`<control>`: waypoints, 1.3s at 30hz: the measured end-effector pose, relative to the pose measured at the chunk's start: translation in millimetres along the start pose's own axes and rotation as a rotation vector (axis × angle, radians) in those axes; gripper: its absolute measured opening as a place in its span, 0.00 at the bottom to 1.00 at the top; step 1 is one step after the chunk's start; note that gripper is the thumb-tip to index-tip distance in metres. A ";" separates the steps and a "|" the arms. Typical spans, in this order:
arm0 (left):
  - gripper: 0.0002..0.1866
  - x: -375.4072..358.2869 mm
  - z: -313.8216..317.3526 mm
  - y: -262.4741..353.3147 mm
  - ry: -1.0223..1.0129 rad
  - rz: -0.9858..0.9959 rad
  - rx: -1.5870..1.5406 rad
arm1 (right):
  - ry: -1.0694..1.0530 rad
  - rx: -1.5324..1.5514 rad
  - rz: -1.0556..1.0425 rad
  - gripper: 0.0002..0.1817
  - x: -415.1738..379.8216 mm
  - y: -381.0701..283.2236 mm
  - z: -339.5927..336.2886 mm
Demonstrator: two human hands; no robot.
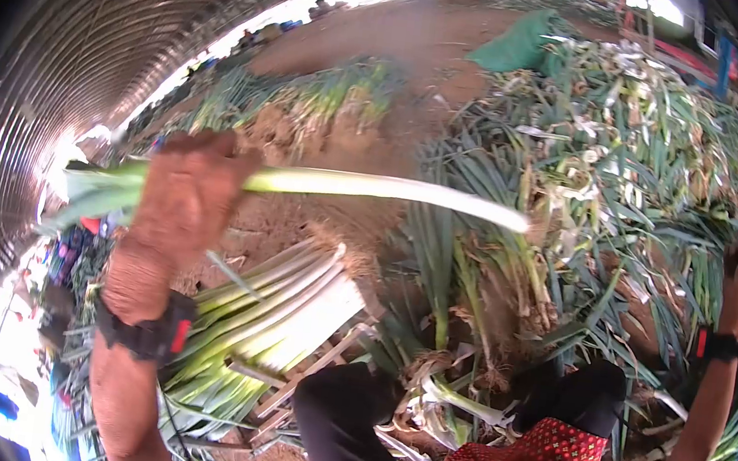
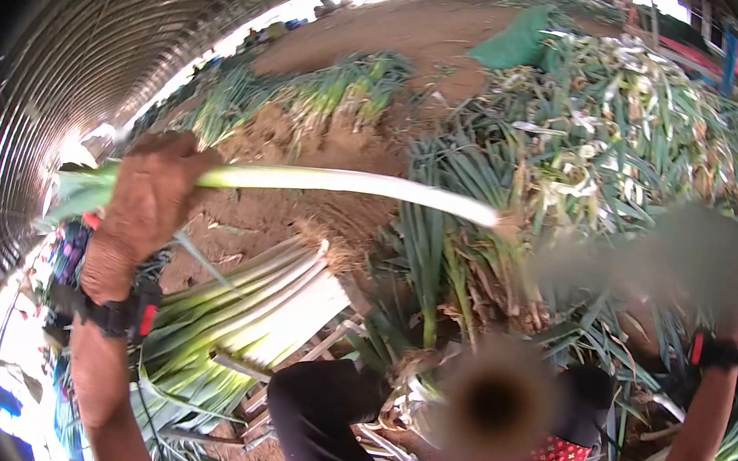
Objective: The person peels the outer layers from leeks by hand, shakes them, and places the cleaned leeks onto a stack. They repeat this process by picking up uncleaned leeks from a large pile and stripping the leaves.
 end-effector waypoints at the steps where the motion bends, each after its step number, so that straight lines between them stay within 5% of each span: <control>1: 0.06 -18.6 -2.7 -19.4 -0.053 -0.036 0.108 | 0.067 -0.138 0.088 0.10 -43.1 1.5 30.2; 3: 0.06 -60.6 0.0 -58.1 -0.075 -0.121 0.216 | -0.306 -0.594 0.101 0.12 -59.7 18.9 62.2; 4: 0.13 -81.1 3.8 -77.2 -0.103 -0.135 0.230 | -0.322 -0.592 0.101 0.12 -80.4 27.9 88.9; 7: 0.14 -134.5 26.2 -128.8 -0.194 -0.244 0.341 | -0.056 -1.046 -0.019 0.13 -137.6 57.1 149.5; 9: 0.14 -168.8 53.4 -149.8 -0.195 -0.307 0.357 | -0.519 -1.025 -0.101 0.15 -141.7 126.7 185.6; 11: 0.13 -210.6 108.6 -171.9 -0.308 -0.413 0.312 | -0.588 -1.503 -0.340 0.15 -221.2 143.6 280.0; 13: 0.06 -248.1 168.5 -176.4 -0.277 -0.423 0.329 | -0.847 -1.366 -0.547 0.15 -290.4 173.2 370.5; 15: 0.06 -280.4 236.9 -175.7 -0.385 -0.543 0.174 | -0.997 -1.016 -0.219 0.14 -325.7 234.3 432.4; 17: 0.09 -306.4 309.2 -162.1 -0.582 -0.663 0.059 | -1.412 -1.233 -0.300 0.14 -417.7 251.0 530.8; 19: 0.15 -340.8 379.1 -134.4 -0.569 -0.652 -0.220 | -1.597 -1.010 -0.150 0.16 -476.6 292.7 583.5; 21: 0.16 -338.1 389.2 -126.4 -0.584 -0.706 -0.310 | -1.834 -1.149 -0.170 0.24 -525.8 363.0 611.2; 24: 0.17 -313.4 367.9 -119.2 -0.611 -0.762 -0.406 | -1.898 -1.147 -0.160 0.28 -581.5 408.5 647.0; 31: 0.13 -293.4 351.5 -97.0 -0.498 -0.771 -0.386 | -1.657 -0.947 -0.220 0.32 -633.4 491.8 710.6; 33: 0.14 -293.9 353.3 -93.1 -0.489 -0.749 -0.336 | -1.712 -1.049 -0.500 0.31 -651.8 512.9 711.9; 34: 0.14 -292.4 356.2 -91.2 -0.497 -0.750 -0.340 | -1.543 -0.973 -0.485 0.28 -648.6 511.8 713.5; 39: 0.19 -288.8 361.7 -87.4 -0.593 -0.807 -0.225 | -1.556 -1.077 -0.368 0.25 -641.2 508.8 715.8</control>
Point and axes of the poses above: each hand's wrist, its own x-axis towards the middle knuckle, its own z-axis out of the palm, y = z × x, the point moved 9 cm from there along x, towards the middle knuckle, and after that the axes turned 8 degrees about z, right-handed, at the moved point
